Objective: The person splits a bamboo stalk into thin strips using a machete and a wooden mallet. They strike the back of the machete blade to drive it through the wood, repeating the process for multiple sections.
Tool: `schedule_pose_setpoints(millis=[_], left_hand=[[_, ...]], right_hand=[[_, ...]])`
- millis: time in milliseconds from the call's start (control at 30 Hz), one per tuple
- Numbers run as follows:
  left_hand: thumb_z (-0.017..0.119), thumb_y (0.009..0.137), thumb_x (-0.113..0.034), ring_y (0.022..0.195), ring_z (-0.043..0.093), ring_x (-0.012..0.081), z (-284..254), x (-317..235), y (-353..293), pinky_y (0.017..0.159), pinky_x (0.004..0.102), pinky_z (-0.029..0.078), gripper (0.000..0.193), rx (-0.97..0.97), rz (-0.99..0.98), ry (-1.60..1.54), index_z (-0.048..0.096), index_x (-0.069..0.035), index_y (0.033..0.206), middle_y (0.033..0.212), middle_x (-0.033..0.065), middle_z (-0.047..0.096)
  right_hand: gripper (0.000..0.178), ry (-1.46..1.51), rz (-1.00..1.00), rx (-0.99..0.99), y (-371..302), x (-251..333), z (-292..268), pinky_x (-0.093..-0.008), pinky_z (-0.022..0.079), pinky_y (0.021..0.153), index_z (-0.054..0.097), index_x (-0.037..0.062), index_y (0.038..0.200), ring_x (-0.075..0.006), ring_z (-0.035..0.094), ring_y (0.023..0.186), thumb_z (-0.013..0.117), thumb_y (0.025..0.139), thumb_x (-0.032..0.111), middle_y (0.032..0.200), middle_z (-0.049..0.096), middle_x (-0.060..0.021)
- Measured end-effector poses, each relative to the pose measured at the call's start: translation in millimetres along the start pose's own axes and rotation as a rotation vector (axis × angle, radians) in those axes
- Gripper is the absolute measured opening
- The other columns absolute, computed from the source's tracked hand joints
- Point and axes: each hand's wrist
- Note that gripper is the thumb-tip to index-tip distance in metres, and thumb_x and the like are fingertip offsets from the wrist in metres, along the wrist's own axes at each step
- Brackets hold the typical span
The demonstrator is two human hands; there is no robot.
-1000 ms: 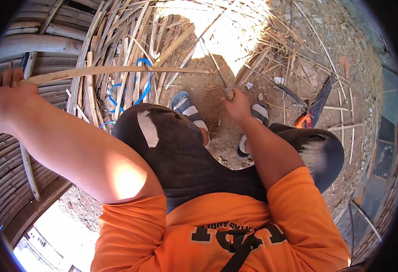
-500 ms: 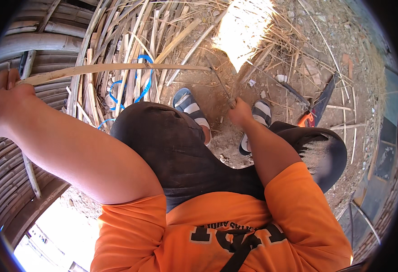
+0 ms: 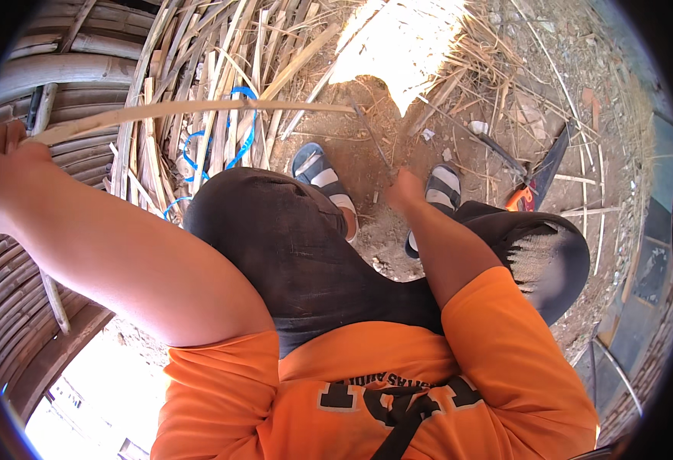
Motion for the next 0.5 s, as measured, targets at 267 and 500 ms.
schedule_pose_setpoints(millis=[267,500], left_hand=[[0.040,0.085,-0.002,0.065,0.031,0.0162,4.8,-8.9,-8.7,0.055,0.0309,0.027,0.008,0.009,0.003,-0.149,0.037,-0.009,0.083,0.077,0.0013,0.034],[0.047,0.090,-0.016,0.073,0.048,0.0176,3.8,1.0,-10.2,0.063,0.0351,0.036,0.010,-0.096,0.047,0.277,0.050,-0.006,0.091,0.082,0.0042,0.050]], right_hand=[[0.046,0.179,-0.058,0.028,19.5,9.5,-22.3,-0.0454,0.050,0.096,0.062,-0.0033,0.120,-0.0431,0.063,0.115,0.071,0.083,0.021,0.115,0.067,-0.0291],[0.038,0.526,-0.307,-0.247,3.4,103.1,-89.2,-0.0448,0.053,0.085,0.065,0.0024,0.111,-0.0369,0.070,0.097,0.074,0.083,0.027,0.103,0.071,-0.0235]])
Point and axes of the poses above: each hand's wrist, its own y-axis towards the middle knuckle, its own z-axis out of the palm, x = y × z
